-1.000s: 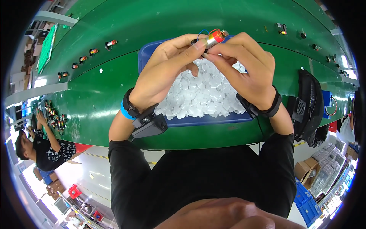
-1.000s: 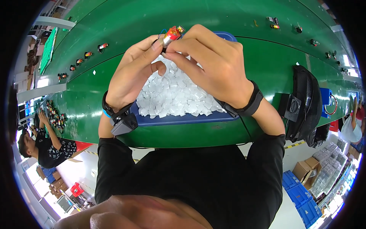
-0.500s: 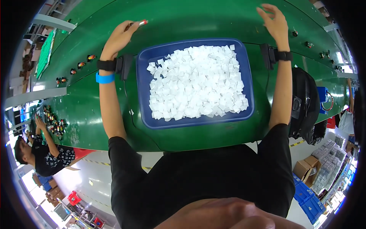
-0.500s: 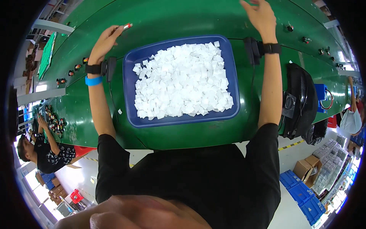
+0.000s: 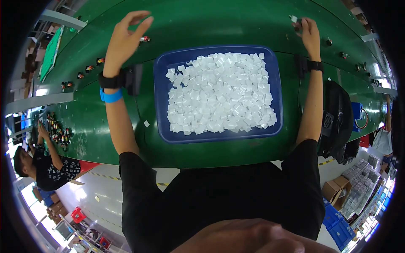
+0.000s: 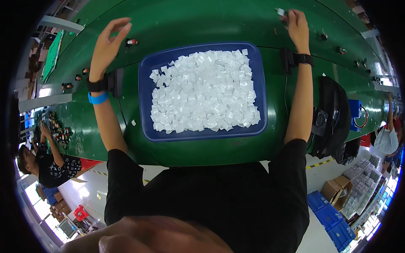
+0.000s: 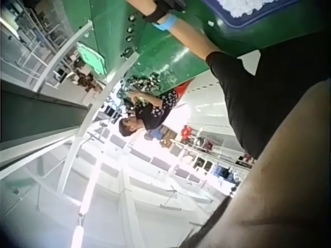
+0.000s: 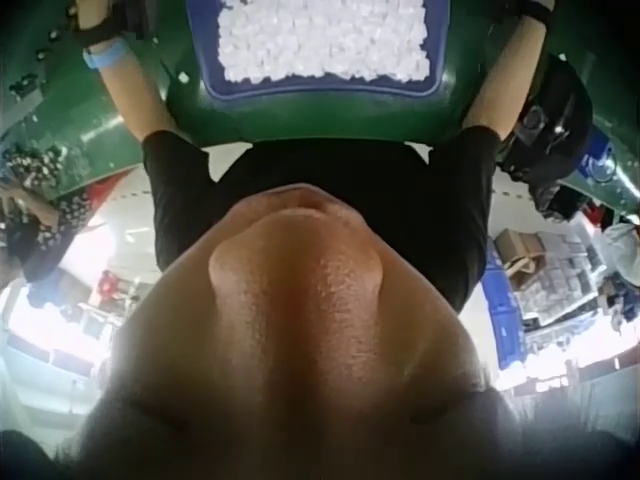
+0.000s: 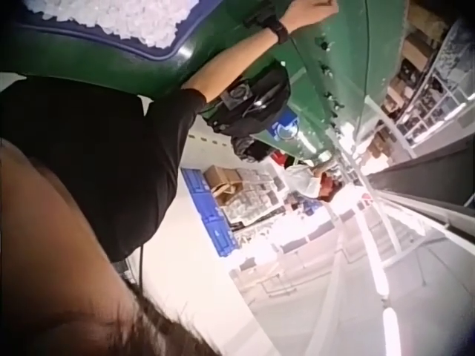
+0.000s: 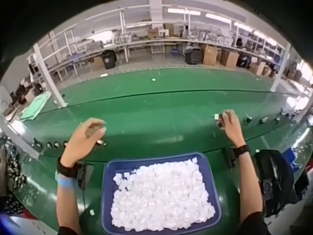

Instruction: The person assembles electronic components by picking up a circuit board and a battery, fitting them together, and then placing the assembled unit onto the green workbench.

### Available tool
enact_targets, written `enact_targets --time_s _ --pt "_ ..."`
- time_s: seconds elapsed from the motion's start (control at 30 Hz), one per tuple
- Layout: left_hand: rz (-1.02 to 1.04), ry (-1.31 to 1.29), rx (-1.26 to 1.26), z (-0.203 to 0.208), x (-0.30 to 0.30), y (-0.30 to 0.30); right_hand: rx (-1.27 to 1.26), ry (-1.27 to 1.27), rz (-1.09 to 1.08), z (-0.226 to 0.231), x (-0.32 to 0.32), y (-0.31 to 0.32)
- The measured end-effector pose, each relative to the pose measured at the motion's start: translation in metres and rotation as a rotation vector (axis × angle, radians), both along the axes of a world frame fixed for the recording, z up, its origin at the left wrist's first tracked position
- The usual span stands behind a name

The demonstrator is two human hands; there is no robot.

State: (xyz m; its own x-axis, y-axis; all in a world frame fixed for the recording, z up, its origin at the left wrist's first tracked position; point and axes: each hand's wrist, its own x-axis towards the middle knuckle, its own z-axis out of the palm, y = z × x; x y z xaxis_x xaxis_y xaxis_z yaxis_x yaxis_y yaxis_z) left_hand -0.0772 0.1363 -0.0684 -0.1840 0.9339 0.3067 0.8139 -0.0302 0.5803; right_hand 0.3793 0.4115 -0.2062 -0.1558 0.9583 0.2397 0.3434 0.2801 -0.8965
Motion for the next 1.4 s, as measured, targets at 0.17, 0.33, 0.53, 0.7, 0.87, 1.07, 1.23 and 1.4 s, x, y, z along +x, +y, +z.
enact_targets --time_s 0.17,0.33,0.53,0.7,0.87,1.07,1.23,1.4 --pt "-0.182 -0.314 0.033 0.015 0.109 -0.024 -0.18 0.301 0.548 0.108 -0.104 -0.132" --pt "-0.204 -0.525 -0.073 0.014 0.155 -0.044 -0.04 0.1 0.746 0.133 -0.124 -0.207" --pt "-0.245 -0.789 -0.212 0.018 0.167 -0.048 0.19 0.094 0.657 0.136 -0.12 -0.233" --pt "-0.248 -0.859 -0.252 0.013 0.165 -0.045 0.305 0.054 0.676 0.13 -0.116 -0.239" --pt "-0.338 -0.922 -0.378 0.015 0.149 -0.045 0.255 0.025 0.69 0.133 -0.114 -0.243" --pt "-0.391 -1.07 -0.361 0.022 0.154 -0.046 -0.004 0.193 0.672 0.14 -0.111 -0.234" --pt "-0.343 -1.18 -0.31 0.019 0.159 -0.044 -0.046 0.112 0.503 0.139 -0.113 -0.227" --pt "-0.281 -1.212 -0.204 0.018 0.158 -0.042 0.057 0.079 0.535 0.143 -0.106 -0.22"
